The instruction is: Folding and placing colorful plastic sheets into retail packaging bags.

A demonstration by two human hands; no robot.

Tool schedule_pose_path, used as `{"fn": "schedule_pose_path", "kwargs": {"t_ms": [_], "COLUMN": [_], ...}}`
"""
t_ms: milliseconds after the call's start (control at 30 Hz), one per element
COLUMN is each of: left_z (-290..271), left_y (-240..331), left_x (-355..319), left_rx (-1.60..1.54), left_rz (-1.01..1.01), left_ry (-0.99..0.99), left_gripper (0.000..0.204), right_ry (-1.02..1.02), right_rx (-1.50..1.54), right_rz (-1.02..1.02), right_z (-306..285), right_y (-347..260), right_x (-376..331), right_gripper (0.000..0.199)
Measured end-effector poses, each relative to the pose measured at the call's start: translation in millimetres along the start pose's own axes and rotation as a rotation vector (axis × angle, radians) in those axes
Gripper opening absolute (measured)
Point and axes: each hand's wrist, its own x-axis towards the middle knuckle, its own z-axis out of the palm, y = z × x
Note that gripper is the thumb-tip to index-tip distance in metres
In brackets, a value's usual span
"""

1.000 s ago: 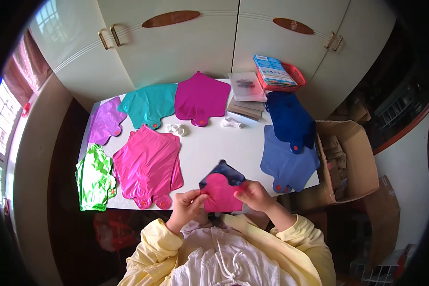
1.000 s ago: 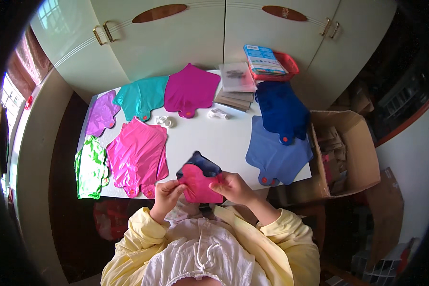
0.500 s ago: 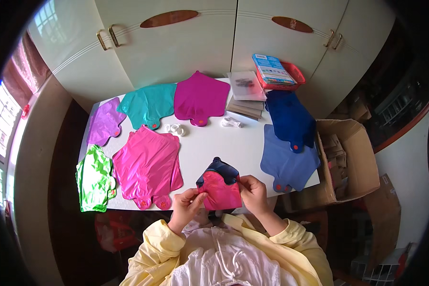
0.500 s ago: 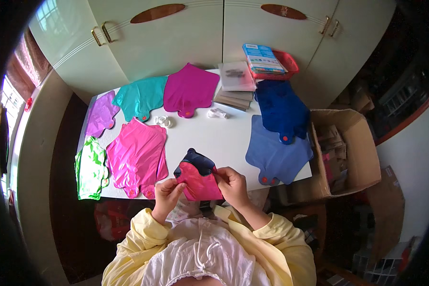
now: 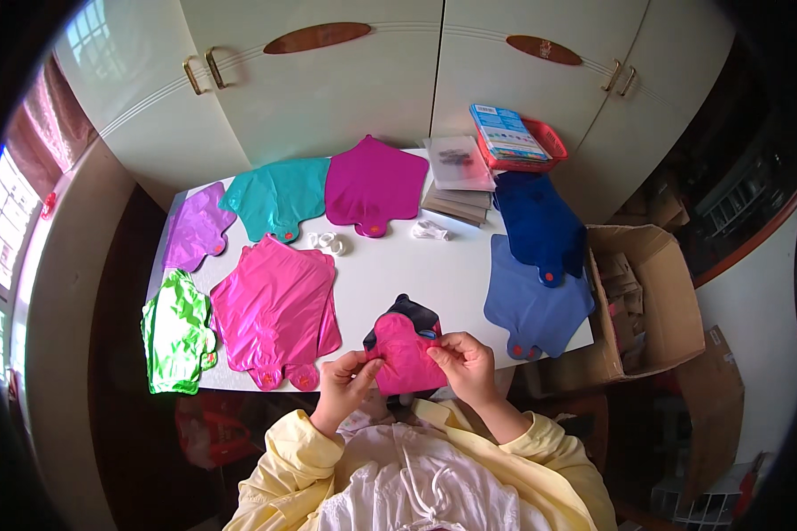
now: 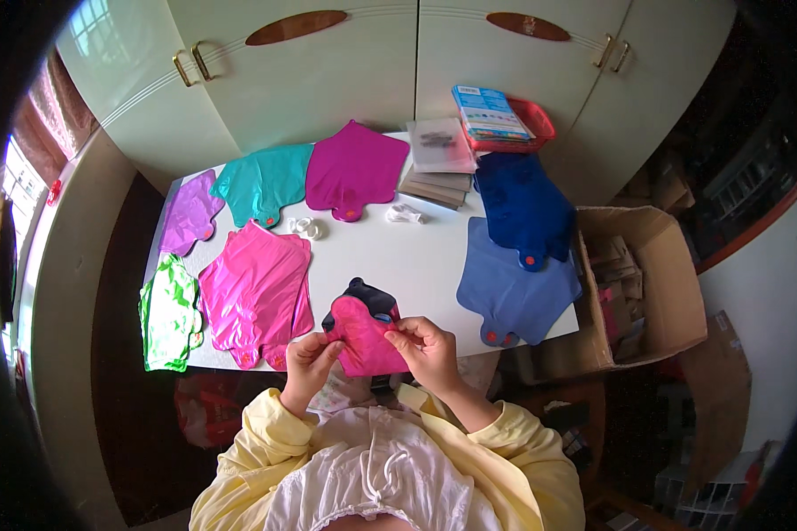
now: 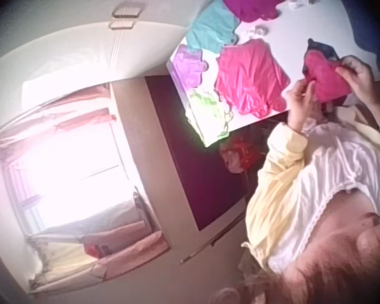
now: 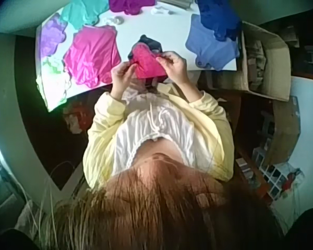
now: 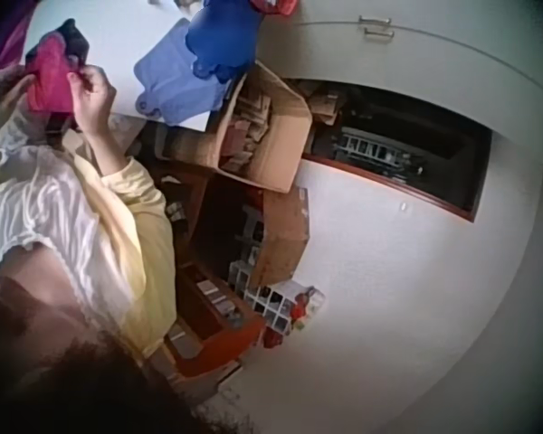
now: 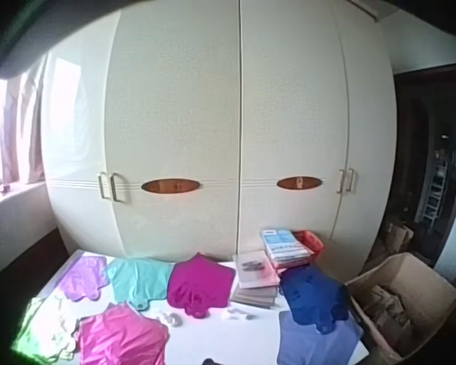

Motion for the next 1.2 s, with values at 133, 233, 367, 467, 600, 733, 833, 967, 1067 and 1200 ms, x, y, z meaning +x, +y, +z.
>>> {"fn": "schedule_pose_path", "kwargs": {"t_ms": [133, 233, 367, 467, 600, 733, 833, 967, 1067, 1200], "left_z": [0, 1, -6, -7, 0, -8, -10, -9, -9, -9], "left_y": [12, 15, 6, 3, 16, 21, 18, 14, 13, 14], "left_x": [2, 4, 2, 0, 6, 16, 17, 17, 16, 17], "left_rx": [-0.095, -0.073, 0.105, 0.156, -0.090, -0.205, -0.129, -0.160, -0.154, -0.165], "left_rz": [-0.050, -0.023, 0.015, -0.014, -0.151, -0.241, -0.199, -0.150, -0.162, -0.164], "left_ry": [-0.042, -0.034, -0.059, -0.075, -0.065, -0.016, -0.029, -0.034, -0.066, -0.062], "left_gripper": [0.004, 0.005, 0.006, 0.007, 0.008, 0.008, 0.008, 0.007, 0.006, 0.006], "right_ry": [0.053, 0.034, -0.151, -0.158, -0.150, -0.172, -0.178, -0.184, -0.113, -0.173], "right_rx": [0.088, 0.148, -0.040, -0.247, -0.287, -0.259, -0.243, -0.130, -0.025, -0.123], "right_rz": [0.022, 0.116, 0.184, 0.106, 0.016, 0.070, 0.103, 0.166, 0.149, 0.140], "right_z": [2, 2, -14, -17, -22, -22, -22, -21, -13, -19], "right_y": [0, -16, -19, -24, -19, -16, -12, -12, -13, -18], "right_x": [1, 5, 14, 19, 20, 19, 18, 19, 21, 24], "right_gripper": [0.018, 0.019, 0.016, 0.015, 0.018, 0.021, 0.022, 0.021, 0.021, 0.019]}}
